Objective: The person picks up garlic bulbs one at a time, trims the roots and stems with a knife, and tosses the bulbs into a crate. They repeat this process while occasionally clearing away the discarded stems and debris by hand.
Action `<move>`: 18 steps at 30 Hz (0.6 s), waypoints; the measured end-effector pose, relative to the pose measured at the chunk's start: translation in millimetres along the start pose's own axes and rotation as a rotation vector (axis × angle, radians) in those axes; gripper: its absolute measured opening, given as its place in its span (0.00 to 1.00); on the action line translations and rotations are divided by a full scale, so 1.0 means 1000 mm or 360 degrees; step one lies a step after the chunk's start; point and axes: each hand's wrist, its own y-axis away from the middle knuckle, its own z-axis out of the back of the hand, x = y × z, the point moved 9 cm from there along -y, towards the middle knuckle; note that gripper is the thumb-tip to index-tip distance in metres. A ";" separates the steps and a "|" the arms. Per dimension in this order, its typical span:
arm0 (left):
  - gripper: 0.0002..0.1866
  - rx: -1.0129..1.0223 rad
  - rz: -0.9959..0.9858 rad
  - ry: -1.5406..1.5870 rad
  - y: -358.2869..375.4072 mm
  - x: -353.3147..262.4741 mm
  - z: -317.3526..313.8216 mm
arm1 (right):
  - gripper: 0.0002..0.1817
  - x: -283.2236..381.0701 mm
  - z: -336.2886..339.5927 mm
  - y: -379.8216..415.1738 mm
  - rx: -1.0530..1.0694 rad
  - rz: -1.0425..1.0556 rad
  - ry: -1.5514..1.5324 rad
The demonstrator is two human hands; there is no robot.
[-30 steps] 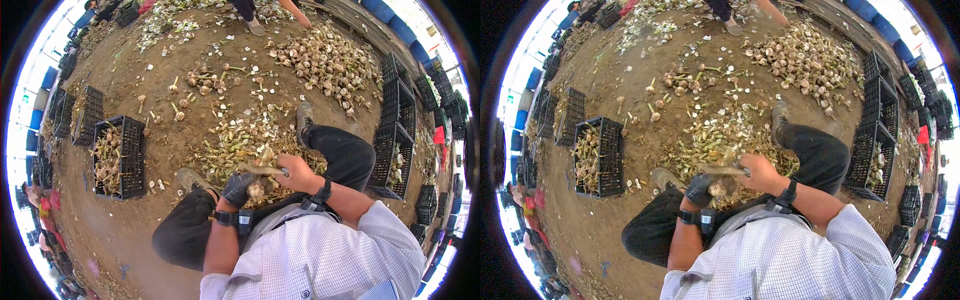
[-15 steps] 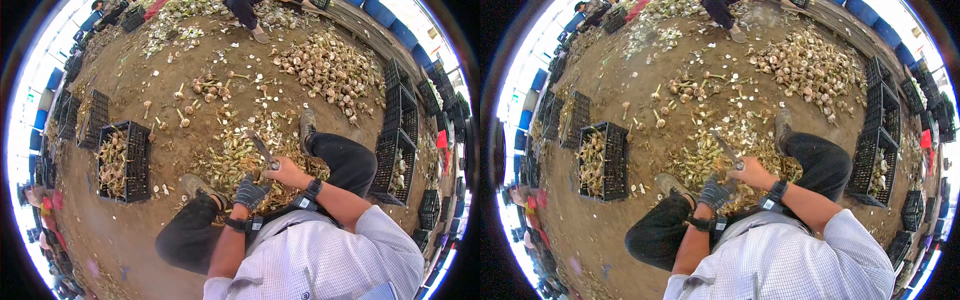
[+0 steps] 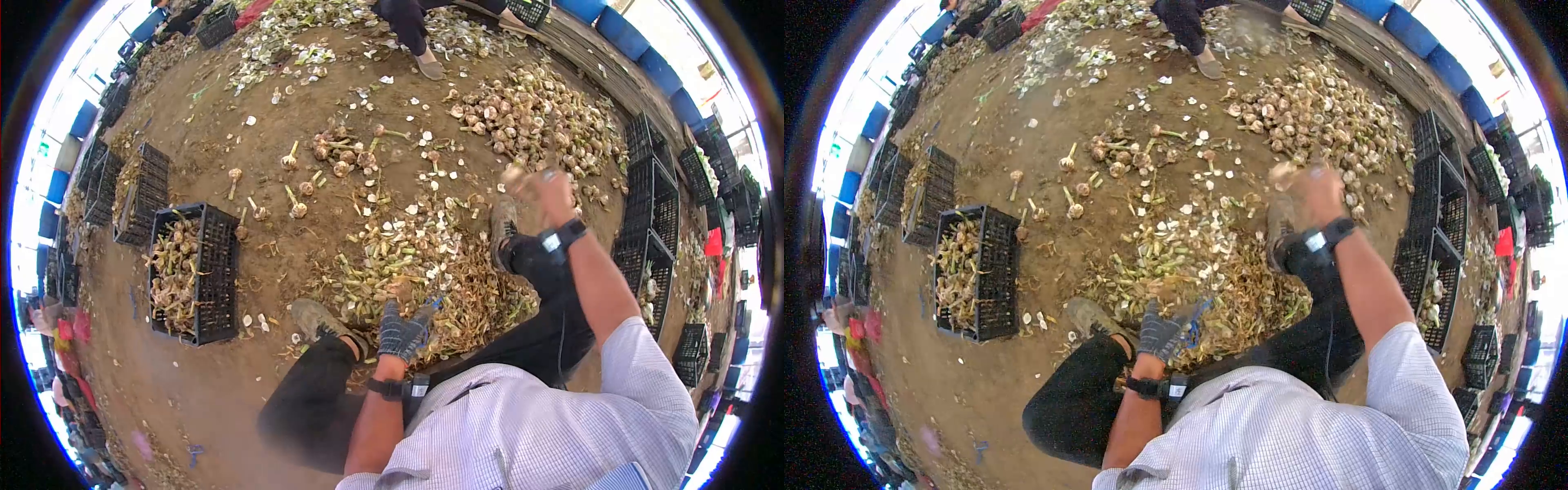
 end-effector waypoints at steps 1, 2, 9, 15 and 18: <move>0.34 0.0004 0.0077 0.0047 -0.001 0.006 0.002 | 0.10 -0.007 0.028 -0.024 -0.0192 -0.0047 0.0079; 0.35 0.0012 0.0162 0.0086 -0.001 0.011 0.003 | 0.11 -0.014 0.055 -0.048 -0.0379 -0.0103 0.0149; 0.37 -0.0167 0.0430 0.0232 -0.024 0.119 0.021 | 0.19 -0.018 -0.084 -0.113 0.0157 0.0498 0.0777; 0.31 -0.0324 0.0785 0.0538 -0.013 0.185 0.034 | 0.24 0.061 -0.263 -0.121 0.0617 0.0802 0.0803; 0.28 -0.0203 0.0783 0.0069 -0.026 0.103 0.049 | 0.22 0.096 -0.350 -0.131 0.0815 0.1070 0.0793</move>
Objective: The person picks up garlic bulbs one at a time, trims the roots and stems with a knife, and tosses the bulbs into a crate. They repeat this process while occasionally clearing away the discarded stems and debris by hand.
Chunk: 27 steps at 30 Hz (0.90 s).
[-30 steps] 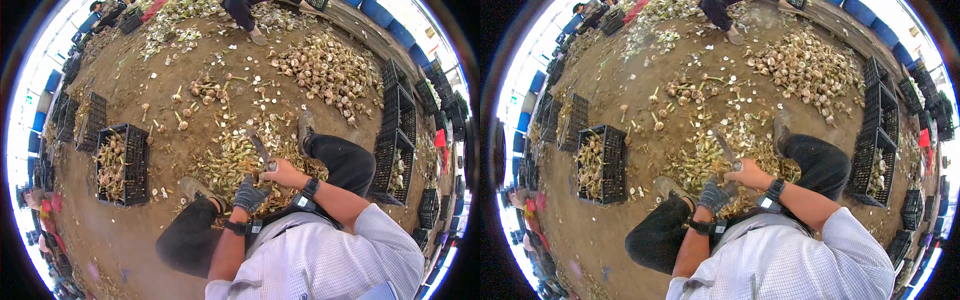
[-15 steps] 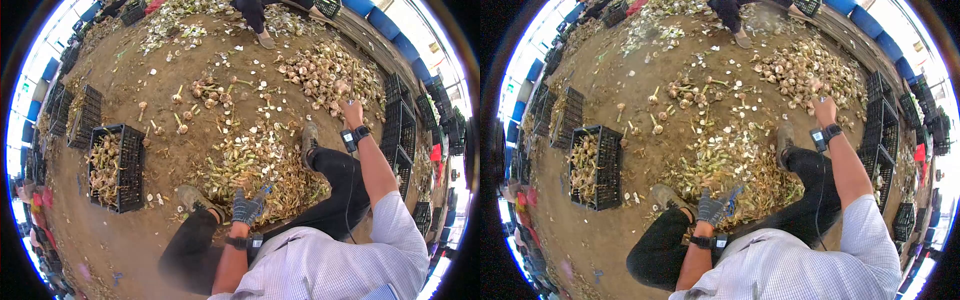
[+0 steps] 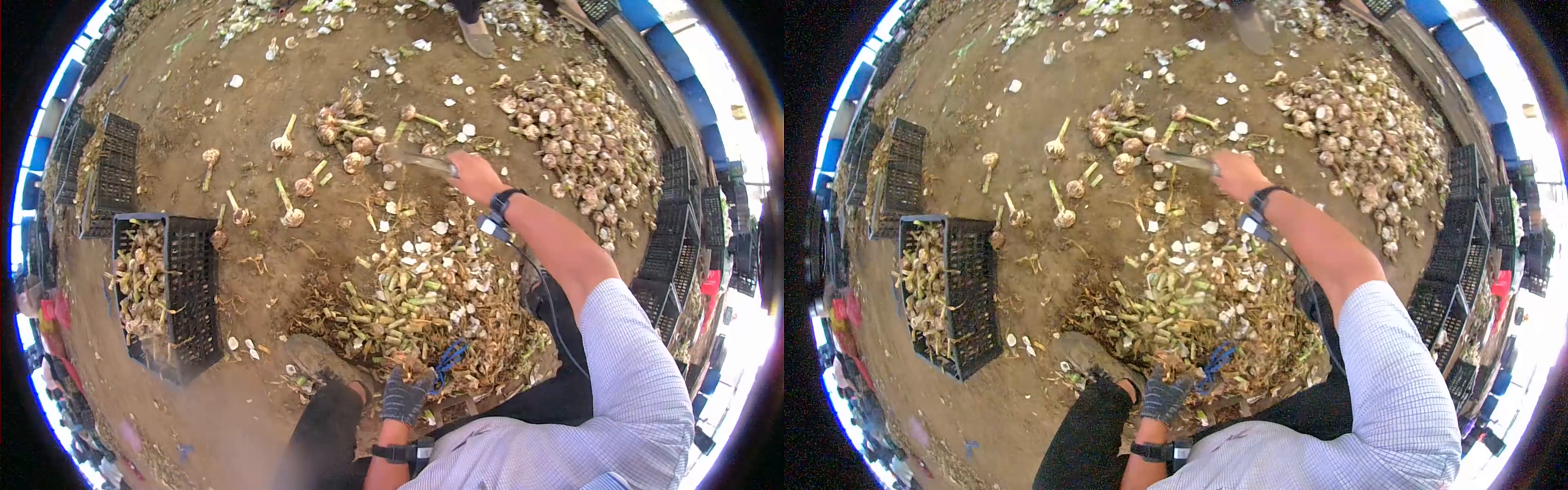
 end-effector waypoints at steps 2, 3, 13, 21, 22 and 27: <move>0.26 0.0078 0.0085 0.0238 -0.010 0.032 -0.004 | 0.22 0.035 -0.011 -0.037 0.0096 0.0100 -0.0021; 0.26 0.0055 0.0121 0.0256 -0.015 0.041 -0.002 | 0.21 0.042 -0.021 -0.054 0.0093 0.0117 -0.0037; 0.32 -0.0160 0.0087 -0.0161 -0.017 0.004 0.017 | 0.09 0.082 -0.105 -0.139 0.0100 0.0386 0.0121; 0.32 -0.0181 -0.0072 -0.0349 -0.004 -0.029 0.003 | 0.14 0.136 -0.139 0.021 0.0645 0.0398 -0.0266; 0.32 -0.0228 -0.0127 -0.0409 -0.004 -0.016 -0.001 | 0.20 0.138 -0.131 0.043 0.0740 0.0259 -0.0330; 0.40 -0.0487 -0.0608 -0.0025 0.016 -0.052 0.007 | 0.30 0.166 -0.070 0.145 0.1070 -0.0197 -0.0877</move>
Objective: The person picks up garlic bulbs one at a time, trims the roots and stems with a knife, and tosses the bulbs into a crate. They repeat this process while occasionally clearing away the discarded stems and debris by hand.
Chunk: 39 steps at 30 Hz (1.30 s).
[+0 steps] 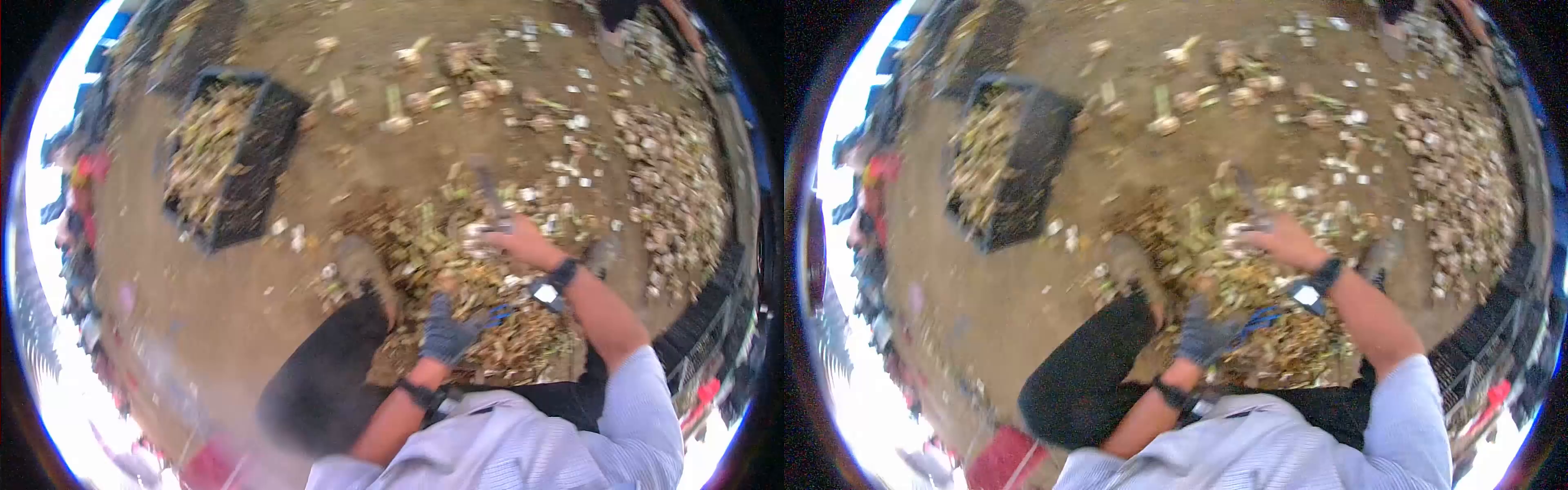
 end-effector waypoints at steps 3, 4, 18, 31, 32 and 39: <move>0.44 -0.0152 -0.0253 0.0062 0.008 -0.026 0.007 | 0.27 0.031 -0.026 0.067 0.0069 0.0135 -0.0381; 0.43 -0.0269 -0.0406 -0.0064 0.019 -0.048 0.011 | 0.28 0.034 -0.032 0.091 -0.0022 0.0127 -0.0607; 0.29 0.0543 -0.0794 0.0760 0.067 -0.121 -0.006 | 0.30 0.028 -0.024 0.213 -0.0753 0.0123 0.0069; 0.32 0.0688 -0.0896 -0.0148 0.090 -0.111 -0.021 | 0.15 0.078 -0.054 0.312 -0.0994 0.0731 0.0783; 0.32 0.0711 -0.0778 -0.0022 0.087 -0.103 -0.022 | 0.15 0.076 -0.056 0.313 -0.0987 0.0710 0.0803; 0.27 0.0782 -0.0688 0.0185 0.092 -0.086 -0.027 | 0.17 0.056 -0.071 0.313 -0.0977 0.0608 0.0773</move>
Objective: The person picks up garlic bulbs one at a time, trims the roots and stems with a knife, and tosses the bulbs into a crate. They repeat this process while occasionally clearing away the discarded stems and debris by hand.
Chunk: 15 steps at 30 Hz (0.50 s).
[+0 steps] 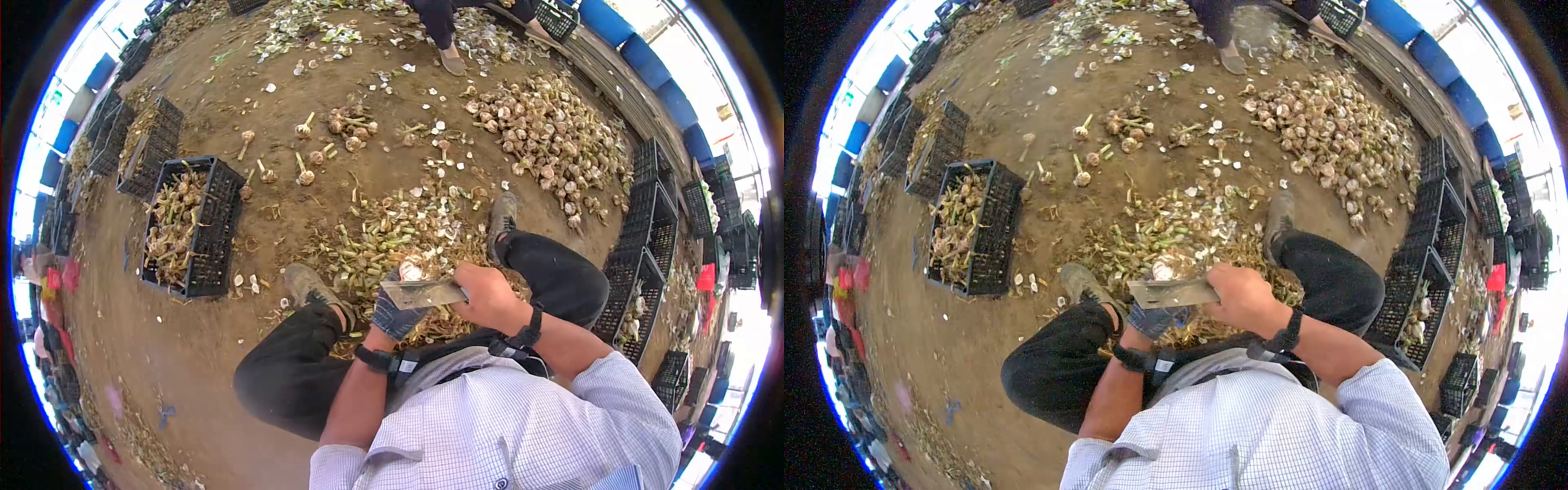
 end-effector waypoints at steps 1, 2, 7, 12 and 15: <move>0.26 0.0016 0.0047 -0.0017 0.002 -0.012 0.000 | 0.17 -0.003 -0.003 0.002 -0.0008 -0.0018 -0.0011; 0.25 0.0033 0.0093 -0.0034 0.004 -0.024 0.000 | 0.17 -0.004 -0.004 0.003 -0.0027 -0.0020 -0.0004; 0.19 0.0075 -0.0034 -0.0640 0.011 -0.035 0.009 | 0.17 -0.016 -0.012 0.005 -0.0123 -0.0033 0.0001; 0.18 0.0037 0.0004 -0.0474 0.014 -0.041 0.010 | 0.18 -0.022 -0.019 0.006 -0.0158 -0.0067 -0.0074; 0.17 0.0032 -0.0196 -0.0764 0.016 -0.047 0.012 | 0.18 -0.024 -0.025 0.003 -0.0182 -0.0072 -0.0085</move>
